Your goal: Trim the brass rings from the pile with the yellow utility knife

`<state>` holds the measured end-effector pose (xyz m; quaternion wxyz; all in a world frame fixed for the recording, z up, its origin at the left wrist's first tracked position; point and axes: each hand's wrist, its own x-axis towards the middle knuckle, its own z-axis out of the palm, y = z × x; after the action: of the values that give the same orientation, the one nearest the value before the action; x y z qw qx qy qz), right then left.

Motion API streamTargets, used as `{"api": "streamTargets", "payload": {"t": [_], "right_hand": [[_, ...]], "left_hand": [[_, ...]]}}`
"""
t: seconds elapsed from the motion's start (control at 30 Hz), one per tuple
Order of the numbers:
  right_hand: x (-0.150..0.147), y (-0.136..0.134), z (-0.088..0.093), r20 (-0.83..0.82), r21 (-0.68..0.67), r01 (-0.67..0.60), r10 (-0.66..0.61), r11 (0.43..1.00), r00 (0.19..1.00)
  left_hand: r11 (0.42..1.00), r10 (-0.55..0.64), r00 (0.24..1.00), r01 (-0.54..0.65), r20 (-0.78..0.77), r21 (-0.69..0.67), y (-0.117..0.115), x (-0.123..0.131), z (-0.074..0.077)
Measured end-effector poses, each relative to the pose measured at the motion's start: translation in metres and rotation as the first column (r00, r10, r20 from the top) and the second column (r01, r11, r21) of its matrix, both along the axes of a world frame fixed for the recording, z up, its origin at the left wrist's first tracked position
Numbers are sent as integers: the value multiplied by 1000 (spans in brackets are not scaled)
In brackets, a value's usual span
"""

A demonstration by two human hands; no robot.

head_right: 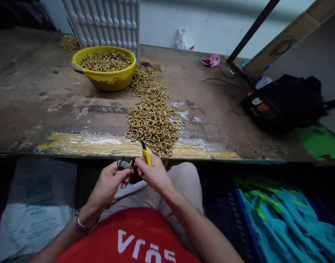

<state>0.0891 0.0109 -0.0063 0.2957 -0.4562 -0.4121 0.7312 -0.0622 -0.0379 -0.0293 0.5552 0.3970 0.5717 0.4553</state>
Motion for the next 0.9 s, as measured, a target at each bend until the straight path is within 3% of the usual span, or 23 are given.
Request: {"api": "streamTargets", "payload": {"t": [0.07,0.13,0.2,0.27,0.4,0.7,0.77,0.87,0.9], "right_hand": [[5,-6,-2,207,235,-15,-35,972,978],[12,-15,-3,441,448,-134,-88,884,893],[18,-25,-2,621,539,-306,-125,785,774],[21,-33,0,731,526,-443,-120,726,672],[23,-40,4,849,448,-577,-123,684,513],[19,-36,1,900,434,-675,-246,597,361],[24,-30,-1,918,395,-678,-293,620,267],[41,-17,0,935,315,-596,-348,739,63],[47,-13,1,928,327,-570,-369,754,44]], "left_hand": [[998,-10,981,21,193,-55,0,1,0],[996,-16,953,41,301,-76,0,2,1],[994,-31,940,64,339,-88,0,3,4],[993,-44,939,78,342,-86,-1,4,6],[994,-65,947,90,315,-68,-2,5,8],[989,-127,980,137,153,-52,-3,2,17],[986,-156,978,163,136,-43,-5,-2,22],[969,-227,961,238,157,-57,-11,-10,25],[962,-247,955,261,166,-75,-12,-12,24]]}}
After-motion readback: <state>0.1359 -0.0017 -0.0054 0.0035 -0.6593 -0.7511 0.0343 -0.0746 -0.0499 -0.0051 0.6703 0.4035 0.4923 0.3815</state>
